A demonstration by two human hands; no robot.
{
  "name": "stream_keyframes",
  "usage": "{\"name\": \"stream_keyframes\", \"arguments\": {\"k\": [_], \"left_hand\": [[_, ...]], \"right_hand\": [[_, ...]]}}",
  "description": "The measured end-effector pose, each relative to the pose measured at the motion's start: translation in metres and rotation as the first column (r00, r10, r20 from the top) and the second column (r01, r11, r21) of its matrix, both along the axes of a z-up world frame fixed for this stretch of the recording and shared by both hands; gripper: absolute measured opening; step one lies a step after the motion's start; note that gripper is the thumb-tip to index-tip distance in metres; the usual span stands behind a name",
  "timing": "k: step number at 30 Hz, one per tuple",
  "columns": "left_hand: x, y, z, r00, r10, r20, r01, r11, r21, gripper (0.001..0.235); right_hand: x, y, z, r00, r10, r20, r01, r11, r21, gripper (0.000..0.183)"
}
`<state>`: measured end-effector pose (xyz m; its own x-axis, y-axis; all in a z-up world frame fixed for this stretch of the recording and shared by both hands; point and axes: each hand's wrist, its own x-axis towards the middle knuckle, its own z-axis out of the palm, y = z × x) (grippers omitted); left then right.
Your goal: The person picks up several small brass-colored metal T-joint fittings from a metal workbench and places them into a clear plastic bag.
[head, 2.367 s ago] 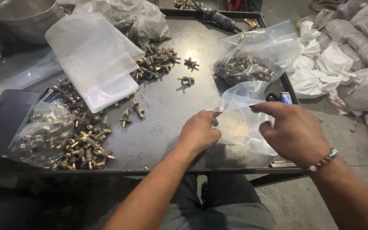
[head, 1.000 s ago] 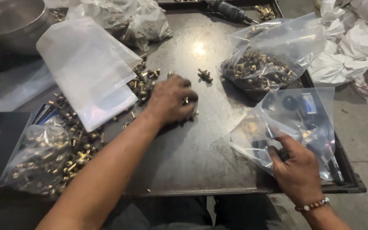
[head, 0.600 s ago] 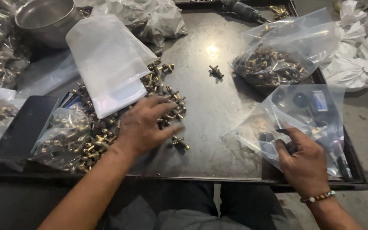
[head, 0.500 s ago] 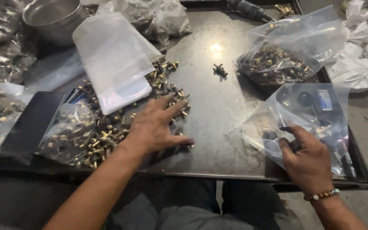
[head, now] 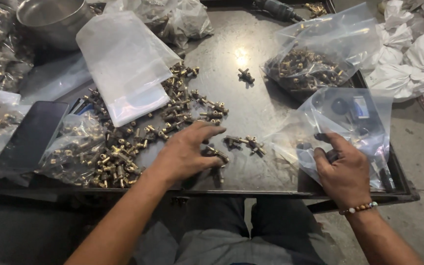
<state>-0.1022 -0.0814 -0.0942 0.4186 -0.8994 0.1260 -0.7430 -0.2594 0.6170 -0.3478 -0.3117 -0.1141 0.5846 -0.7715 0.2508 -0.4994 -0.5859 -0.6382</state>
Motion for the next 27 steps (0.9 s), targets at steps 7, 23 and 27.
{"name": "stream_keyframes", "arguments": {"k": [7, 23, 27], "left_hand": [[-0.007, 0.019, 0.004, 0.984, 0.179, 0.018, -0.177, 0.95, 0.257, 0.053], [-0.001, -0.005, -0.024, 0.983, 0.137, 0.124, -0.133, 0.99, -0.038, 0.037], [0.017, -0.014, -0.019, 0.871, 0.219, 0.44, -0.201, 0.976, -0.087, 0.039]], "right_hand": [[-0.001, -0.003, -0.005, 0.999, 0.035, -0.03, -0.037, 0.998, -0.045, 0.037], [-0.002, -0.003, -0.004, 0.998, 0.056, 0.041, -0.053, 0.997, -0.061, 0.039], [0.0, -0.001, -0.002, 0.999, 0.05, 0.012, -0.049, 0.997, -0.051, 0.036]]}}
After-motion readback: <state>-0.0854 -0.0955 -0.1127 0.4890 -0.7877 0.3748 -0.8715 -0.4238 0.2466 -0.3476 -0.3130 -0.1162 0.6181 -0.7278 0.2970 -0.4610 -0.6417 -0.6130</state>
